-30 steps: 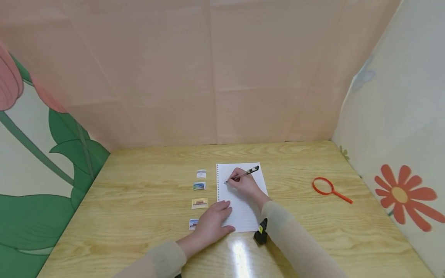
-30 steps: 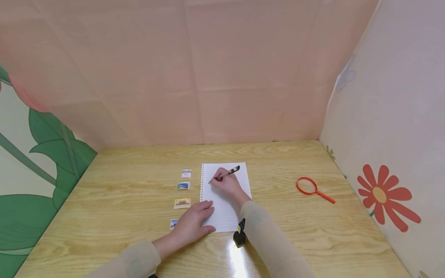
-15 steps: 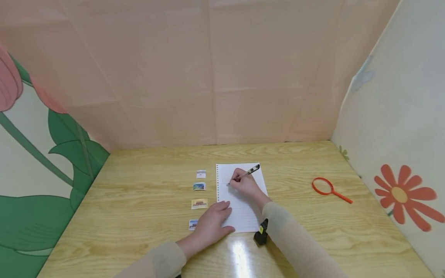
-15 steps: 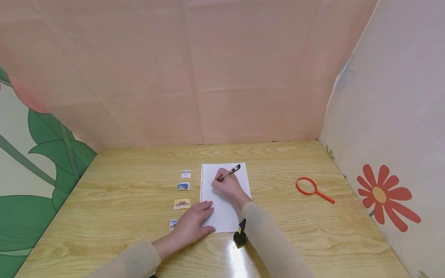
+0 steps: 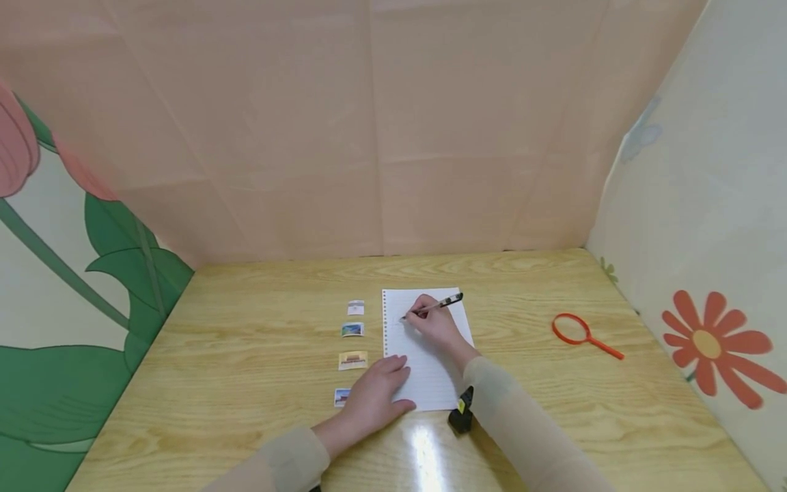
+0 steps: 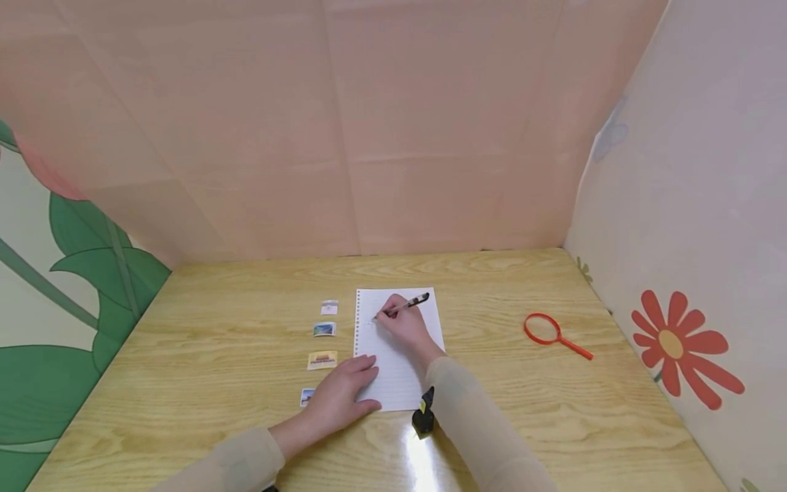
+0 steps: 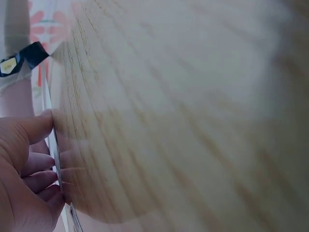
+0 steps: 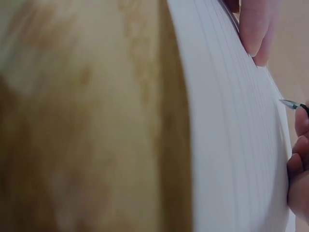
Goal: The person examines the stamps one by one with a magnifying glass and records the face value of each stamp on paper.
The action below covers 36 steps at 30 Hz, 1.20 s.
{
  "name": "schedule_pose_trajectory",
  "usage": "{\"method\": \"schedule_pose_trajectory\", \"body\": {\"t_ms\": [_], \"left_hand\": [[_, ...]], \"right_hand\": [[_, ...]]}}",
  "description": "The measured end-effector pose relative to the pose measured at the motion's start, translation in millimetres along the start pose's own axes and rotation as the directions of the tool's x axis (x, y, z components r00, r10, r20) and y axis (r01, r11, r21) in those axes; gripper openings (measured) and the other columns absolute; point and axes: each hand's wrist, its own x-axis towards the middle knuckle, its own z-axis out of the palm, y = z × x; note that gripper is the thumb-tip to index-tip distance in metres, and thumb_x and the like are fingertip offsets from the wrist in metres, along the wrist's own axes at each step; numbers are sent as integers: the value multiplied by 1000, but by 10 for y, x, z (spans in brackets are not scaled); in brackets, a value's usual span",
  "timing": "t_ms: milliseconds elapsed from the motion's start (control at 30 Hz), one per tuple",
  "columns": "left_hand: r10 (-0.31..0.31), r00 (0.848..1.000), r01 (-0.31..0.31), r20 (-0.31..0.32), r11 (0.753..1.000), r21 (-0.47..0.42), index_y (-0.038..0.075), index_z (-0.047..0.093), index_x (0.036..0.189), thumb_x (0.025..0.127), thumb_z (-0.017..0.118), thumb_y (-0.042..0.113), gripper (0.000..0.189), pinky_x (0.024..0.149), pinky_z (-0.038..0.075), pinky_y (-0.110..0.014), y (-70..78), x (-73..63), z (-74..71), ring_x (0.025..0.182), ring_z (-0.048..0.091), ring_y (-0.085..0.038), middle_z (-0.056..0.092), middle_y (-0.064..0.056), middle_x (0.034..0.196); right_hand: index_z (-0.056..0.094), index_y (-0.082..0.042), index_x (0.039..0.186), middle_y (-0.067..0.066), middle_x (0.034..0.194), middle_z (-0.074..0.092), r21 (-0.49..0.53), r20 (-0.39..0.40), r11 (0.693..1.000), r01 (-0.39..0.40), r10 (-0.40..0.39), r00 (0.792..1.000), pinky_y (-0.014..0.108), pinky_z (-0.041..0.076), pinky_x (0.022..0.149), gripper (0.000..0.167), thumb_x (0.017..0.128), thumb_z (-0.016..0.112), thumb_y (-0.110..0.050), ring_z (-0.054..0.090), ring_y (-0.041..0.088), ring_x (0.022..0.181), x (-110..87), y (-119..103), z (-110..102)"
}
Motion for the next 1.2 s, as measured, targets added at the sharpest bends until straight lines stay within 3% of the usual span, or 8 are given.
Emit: {"method": "schedule_pose_trajectory", "body": {"t_ms": [367,700,933,1200], "left_hand": [[11,1000,-11,-4,1000,14,1,65,126,83,79,39,59,111,37,-37,-9,6,-4,129,51,-28,57,-14,138],[7,1000,-7,7,1000,1,1,65,127,83,78,38,59,111,37,-38,-7,7,-4,129,51,-29,57,-14,138],[4,1000,-4,13,1000,-11,0,64,128,84,78,38,60,112,37,-39,2,11,6,129,51,-29,56,-15,139],[9,1000,-9,4,1000,-7,-1,64,127,84,78,36,59,111,37,-39,7,5,4,129,51,-30,57,-15,138]], "right_hand": [[60,-11,80,-3,70,58,-38,23,999,9,-8,1000,21,41,57,11,82,69,-5,50,12,64,16,-22,23],[57,-10,79,-2,70,55,-69,-7,998,-8,7,1000,22,40,56,12,80,65,-2,50,12,64,16,-14,-25],[58,-9,79,-1,69,54,-35,-58,997,-69,67,996,21,39,54,8,79,65,-4,49,12,62,-9,-2,-74],[58,-10,79,-1,67,53,-31,-29,998,-52,51,998,21,37,51,11,83,64,-2,47,12,58,-10,-6,-94]]}}
